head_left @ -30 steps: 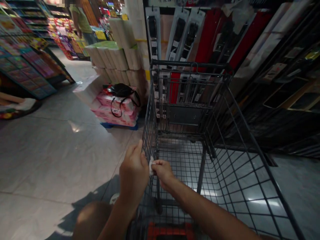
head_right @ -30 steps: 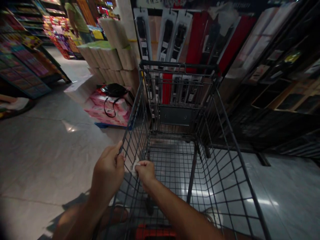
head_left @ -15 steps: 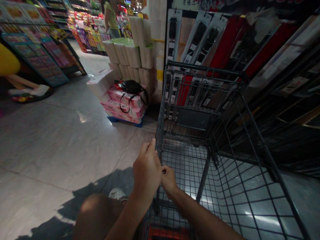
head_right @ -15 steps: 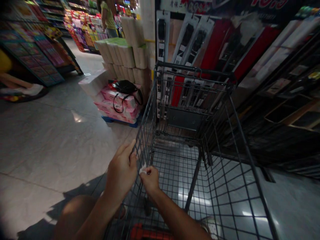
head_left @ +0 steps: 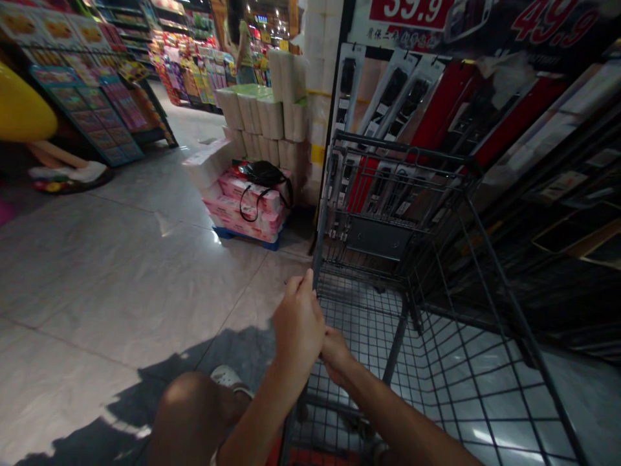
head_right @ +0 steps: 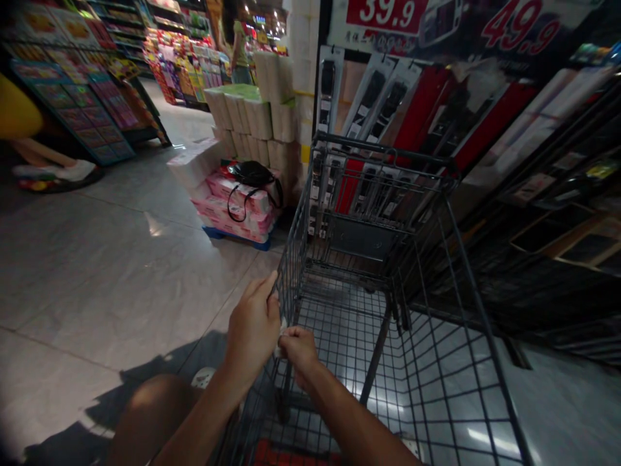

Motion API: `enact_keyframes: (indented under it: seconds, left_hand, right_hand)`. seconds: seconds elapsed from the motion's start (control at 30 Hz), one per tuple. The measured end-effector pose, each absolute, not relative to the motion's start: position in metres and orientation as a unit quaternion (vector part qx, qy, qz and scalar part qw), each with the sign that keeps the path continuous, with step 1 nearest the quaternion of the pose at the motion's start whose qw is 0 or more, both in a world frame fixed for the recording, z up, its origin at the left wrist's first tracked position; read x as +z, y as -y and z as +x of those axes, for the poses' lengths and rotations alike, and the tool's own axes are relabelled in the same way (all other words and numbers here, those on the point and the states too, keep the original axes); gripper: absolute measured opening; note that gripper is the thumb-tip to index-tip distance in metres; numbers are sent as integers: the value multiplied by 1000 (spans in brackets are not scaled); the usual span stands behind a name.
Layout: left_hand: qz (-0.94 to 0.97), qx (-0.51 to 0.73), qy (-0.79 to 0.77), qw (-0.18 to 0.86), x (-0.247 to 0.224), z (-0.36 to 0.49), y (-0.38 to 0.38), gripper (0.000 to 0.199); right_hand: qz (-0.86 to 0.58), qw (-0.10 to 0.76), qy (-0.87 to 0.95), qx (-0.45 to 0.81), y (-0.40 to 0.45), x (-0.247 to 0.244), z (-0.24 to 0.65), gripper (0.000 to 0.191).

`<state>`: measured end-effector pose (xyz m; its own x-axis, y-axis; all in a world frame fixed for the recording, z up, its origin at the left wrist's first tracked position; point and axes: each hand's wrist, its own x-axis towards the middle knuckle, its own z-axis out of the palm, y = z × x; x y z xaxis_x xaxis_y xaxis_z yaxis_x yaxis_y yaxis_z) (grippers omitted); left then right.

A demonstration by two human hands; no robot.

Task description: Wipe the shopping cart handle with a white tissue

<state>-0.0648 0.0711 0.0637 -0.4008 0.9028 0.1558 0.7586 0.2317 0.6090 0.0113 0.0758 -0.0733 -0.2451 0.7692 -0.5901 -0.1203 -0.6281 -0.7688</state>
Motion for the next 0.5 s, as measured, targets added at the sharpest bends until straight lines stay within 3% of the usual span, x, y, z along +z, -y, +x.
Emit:
enact_keyframes:
  seconds: [0.3, 0.5]
  left_hand:
    - [537, 313, -774, 120, 67, -64, -72, 43]
    - [534, 302, -778, 137, 67, -64, -73, 42]
  right_hand:
    - [-438, 313, 292, 790, -74, -11, 22, 22]
    - [-480, 314, 362, 735, -63, -27, 21, 22]
